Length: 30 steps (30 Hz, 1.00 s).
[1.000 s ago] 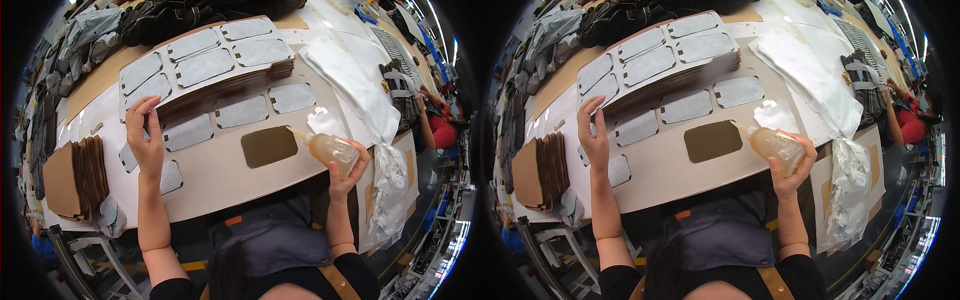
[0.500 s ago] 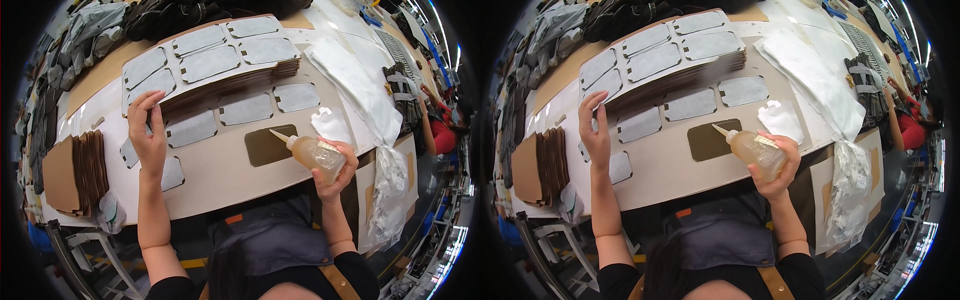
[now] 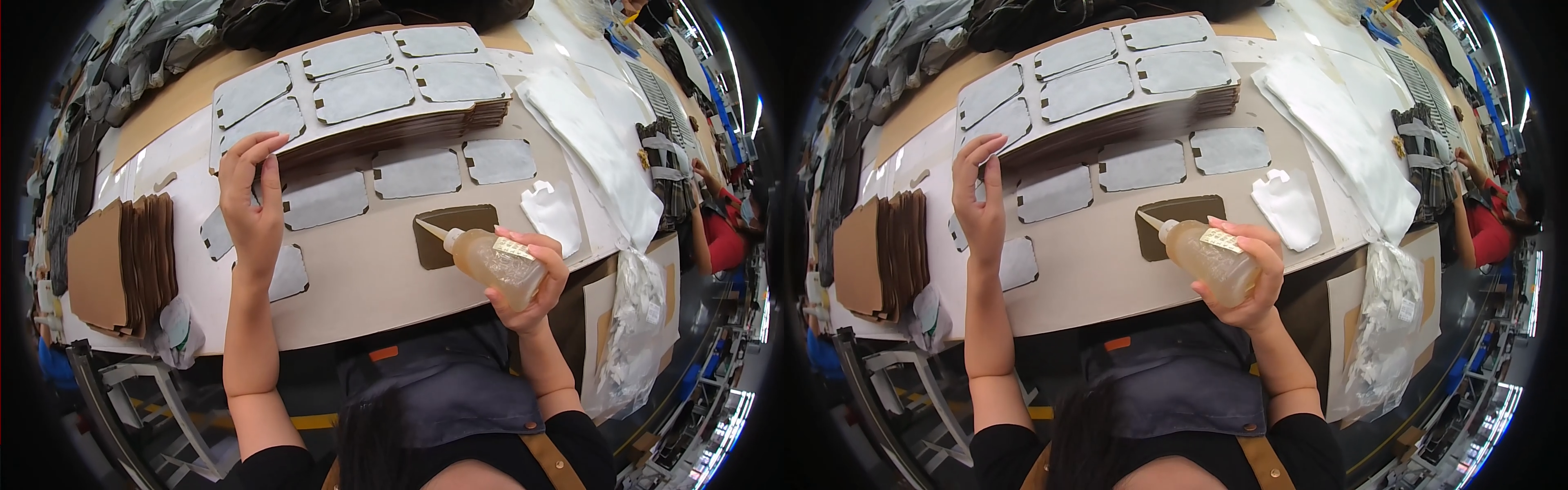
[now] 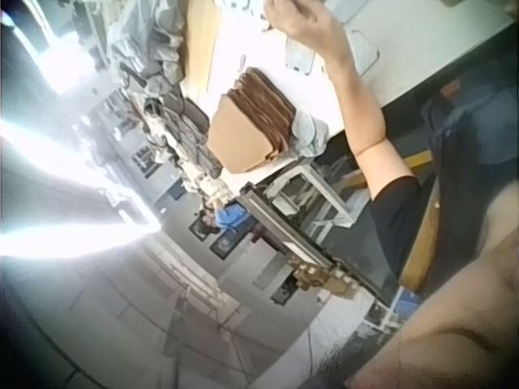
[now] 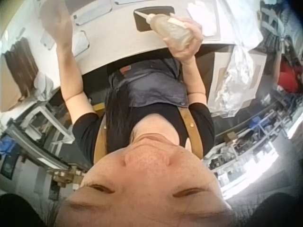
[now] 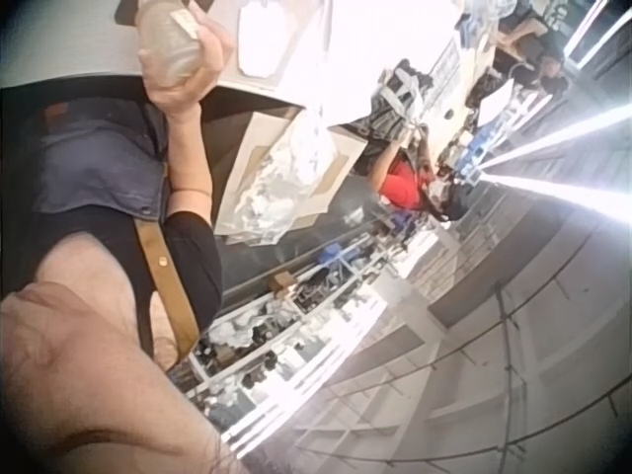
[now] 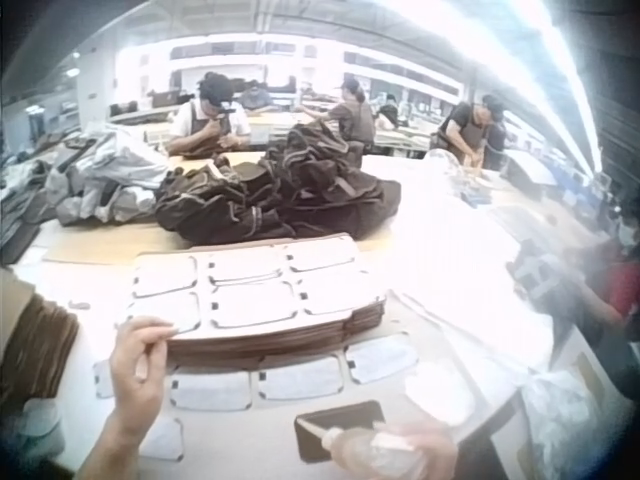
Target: Applying glue to leather pieces and attaching lining material.
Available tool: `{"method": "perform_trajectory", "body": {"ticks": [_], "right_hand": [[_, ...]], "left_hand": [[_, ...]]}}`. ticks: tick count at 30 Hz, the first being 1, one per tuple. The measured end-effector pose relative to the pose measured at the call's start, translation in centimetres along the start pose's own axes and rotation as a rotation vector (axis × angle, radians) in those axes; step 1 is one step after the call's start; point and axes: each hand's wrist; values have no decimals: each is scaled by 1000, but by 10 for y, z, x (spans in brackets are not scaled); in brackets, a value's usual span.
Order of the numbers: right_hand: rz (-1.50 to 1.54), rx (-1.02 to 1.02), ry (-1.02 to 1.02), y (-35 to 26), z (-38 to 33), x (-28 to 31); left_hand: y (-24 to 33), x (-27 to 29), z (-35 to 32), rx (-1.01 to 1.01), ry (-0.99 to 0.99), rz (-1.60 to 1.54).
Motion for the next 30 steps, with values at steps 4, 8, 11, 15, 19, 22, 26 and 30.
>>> {"method": "perform_trajectory", "body": {"ticks": [4,8,11,15,19,22,26,30], "right_hand": [[103,14,79,6,6,5],[182,-276,121,9,11,26],[223,-371,124,17,21,32],[325,-372,73,22,33,32],[347,-367,23,28,35,32],[355,-346,-5,31,35,31],[337,-345,-8,29,36,32],[295,-325,-15,28,34,34]], "left_hand": [[-2,1,0,-7,12,7],[-2,1,1,-19,31,1],[-2,1,2,-32,52,-2],[-3,-1,1,-23,56,-11],[-4,-1,0,-12,56,-17],[-3,0,0,-6,52,-6],[-3,0,1,-13,55,-15],[-3,0,1,-9,53,-16]]}}
Point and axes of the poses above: each hand's wrist, its own z-axis towards the middle knuckle, its own x-axis out of the back of the hand, y = z × x, and after that the axes turned 8 degrees about -y, right-handed
